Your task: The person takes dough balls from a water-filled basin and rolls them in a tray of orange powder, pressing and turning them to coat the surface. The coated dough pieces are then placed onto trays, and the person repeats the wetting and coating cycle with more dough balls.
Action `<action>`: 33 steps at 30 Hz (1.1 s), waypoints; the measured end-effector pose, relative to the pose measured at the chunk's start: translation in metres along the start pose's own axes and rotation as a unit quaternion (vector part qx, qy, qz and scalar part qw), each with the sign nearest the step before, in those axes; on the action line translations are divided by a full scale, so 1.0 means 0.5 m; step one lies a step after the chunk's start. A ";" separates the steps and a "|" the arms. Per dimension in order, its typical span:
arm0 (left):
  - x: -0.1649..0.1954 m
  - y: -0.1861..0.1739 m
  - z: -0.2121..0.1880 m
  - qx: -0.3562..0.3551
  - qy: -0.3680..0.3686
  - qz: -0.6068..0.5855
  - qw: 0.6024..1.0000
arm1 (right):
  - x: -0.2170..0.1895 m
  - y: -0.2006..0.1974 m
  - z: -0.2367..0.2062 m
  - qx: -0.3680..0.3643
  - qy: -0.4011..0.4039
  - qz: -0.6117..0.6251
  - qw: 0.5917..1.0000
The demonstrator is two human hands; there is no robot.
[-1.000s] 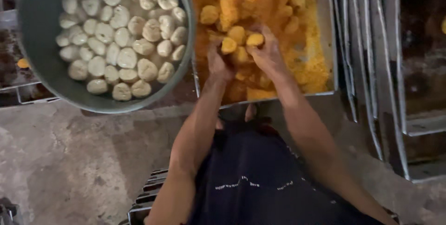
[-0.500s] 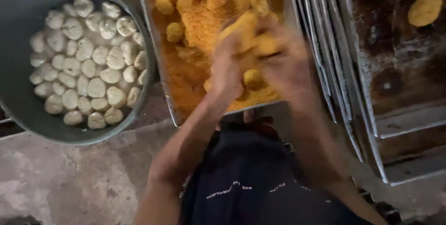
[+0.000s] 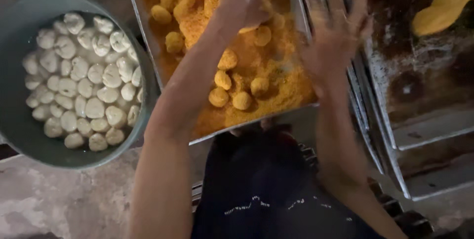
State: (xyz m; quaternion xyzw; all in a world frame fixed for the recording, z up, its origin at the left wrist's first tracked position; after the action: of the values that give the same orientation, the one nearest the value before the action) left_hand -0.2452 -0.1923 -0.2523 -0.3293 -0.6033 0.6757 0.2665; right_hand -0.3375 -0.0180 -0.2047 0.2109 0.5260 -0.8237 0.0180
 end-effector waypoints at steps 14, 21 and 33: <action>0.032 0.147 -0.111 -0.201 0.144 0.125 0.961 | -0.075 0.282 0.047 -0.256 -0.056 0.251 0.932; -0.049 0.112 -0.146 -0.155 -0.048 -0.265 0.950 | -0.019 0.192 0.037 -0.122 0.014 0.359 0.925; 0.103 0.076 -0.306 -0.056 0.028 -0.997 0.055 | -0.173 0.044 -0.031 -0.181 -0.055 0.402 0.896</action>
State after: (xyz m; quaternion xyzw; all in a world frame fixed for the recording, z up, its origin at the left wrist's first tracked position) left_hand -0.1596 -0.0606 -0.3048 0.5497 -0.3916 -0.2716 0.6861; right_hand -0.2482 -0.0308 -0.1975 0.3522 0.5344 -0.6472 0.4141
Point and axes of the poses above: each hand's wrist, its own z-axis towards the middle knuckle, its own y-axis out of the palm, x = y × z, the point moved 10 cm from there along z, towards the middle knuckle, and after that the axes turned 13 degrees about z, right-handed, at the moved point
